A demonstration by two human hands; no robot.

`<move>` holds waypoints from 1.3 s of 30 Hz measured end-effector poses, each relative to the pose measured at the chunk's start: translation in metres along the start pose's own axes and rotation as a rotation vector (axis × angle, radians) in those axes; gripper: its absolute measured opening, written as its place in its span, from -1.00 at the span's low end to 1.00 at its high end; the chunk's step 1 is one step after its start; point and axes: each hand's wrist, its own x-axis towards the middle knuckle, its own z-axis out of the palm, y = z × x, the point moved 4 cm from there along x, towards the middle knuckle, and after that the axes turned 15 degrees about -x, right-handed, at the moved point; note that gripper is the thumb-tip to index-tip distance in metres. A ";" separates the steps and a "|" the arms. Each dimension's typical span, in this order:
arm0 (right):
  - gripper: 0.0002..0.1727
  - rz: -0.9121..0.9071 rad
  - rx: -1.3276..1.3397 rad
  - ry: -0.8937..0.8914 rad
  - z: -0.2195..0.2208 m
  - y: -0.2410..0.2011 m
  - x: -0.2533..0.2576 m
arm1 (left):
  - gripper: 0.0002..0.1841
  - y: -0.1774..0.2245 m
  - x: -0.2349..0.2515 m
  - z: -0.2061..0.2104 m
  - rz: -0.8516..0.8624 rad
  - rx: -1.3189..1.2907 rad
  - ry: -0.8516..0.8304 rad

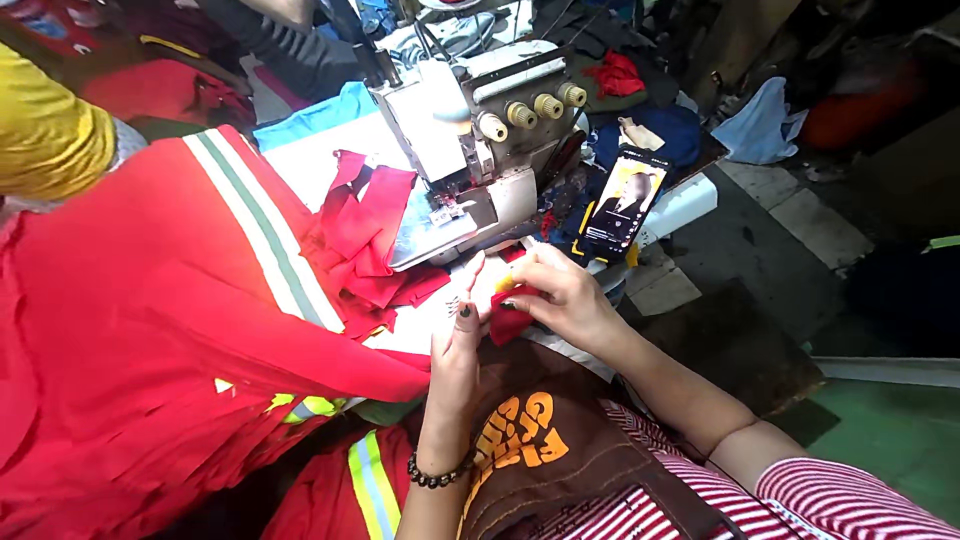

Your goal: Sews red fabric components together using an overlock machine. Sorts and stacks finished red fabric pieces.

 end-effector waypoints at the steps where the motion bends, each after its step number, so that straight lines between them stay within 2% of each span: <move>1: -0.83 -0.003 0.025 0.014 0.002 0.002 0.003 | -0.24 0.000 0.001 -0.001 -0.030 -0.037 0.008; 3: -0.86 0.012 0.128 0.047 0.006 0.008 0.011 | -0.26 -0.003 0.003 -0.007 -0.116 -0.065 -0.002; 5: -0.86 0.093 0.266 0.084 0.010 0.018 0.023 | -0.30 -0.004 0.003 -0.018 -0.225 0.082 -0.056; 8: -0.84 0.254 0.467 0.119 0.012 0.028 0.043 | -0.59 0.011 -0.005 -0.048 -0.308 0.376 -0.039; 10: -0.83 0.307 0.507 0.131 0.015 0.030 0.055 | -0.70 0.038 -0.008 -0.079 -0.204 0.516 0.062; 13: -0.74 0.368 0.554 0.049 0.034 0.030 0.062 | -0.78 0.089 -0.004 -0.116 0.034 0.522 0.265; 15: -0.68 0.389 0.580 -0.045 0.048 0.027 0.063 | -0.77 0.114 0.007 -0.123 0.165 0.548 0.392; 17: -0.66 0.396 0.598 -0.048 0.060 0.025 0.066 | -0.69 0.120 0.024 -0.120 0.253 0.732 0.481; 19: -0.62 0.416 0.619 -0.028 0.064 0.025 0.069 | -0.64 0.109 0.039 -0.099 0.296 0.956 0.465; 23: -0.56 0.426 0.656 -0.018 0.066 0.028 0.068 | -0.77 0.049 0.055 -0.024 0.504 1.159 0.157; 25: -0.53 0.438 0.630 -0.038 0.065 0.032 0.065 | -0.78 0.020 0.056 -0.006 0.574 1.261 0.124; 29: -0.46 0.446 0.659 -0.045 0.061 0.046 0.058 | -0.73 -0.002 0.055 -0.001 0.626 1.397 0.247; 34: -0.44 0.454 0.759 0.017 0.058 0.050 0.055 | -0.69 -0.004 0.051 -0.001 0.654 1.424 0.239; 36: -0.45 0.441 0.777 0.042 0.057 0.048 0.054 | -0.74 -0.004 0.049 -0.002 0.664 1.432 0.228; 37: -0.44 0.443 0.781 0.041 0.057 0.047 0.054 | -0.85 -0.004 0.048 -0.003 0.689 1.442 0.233; 39: -0.41 0.470 0.791 0.022 0.057 0.046 0.053 | -0.85 -0.002 0.047 -0.005 0.669 1.447 0.242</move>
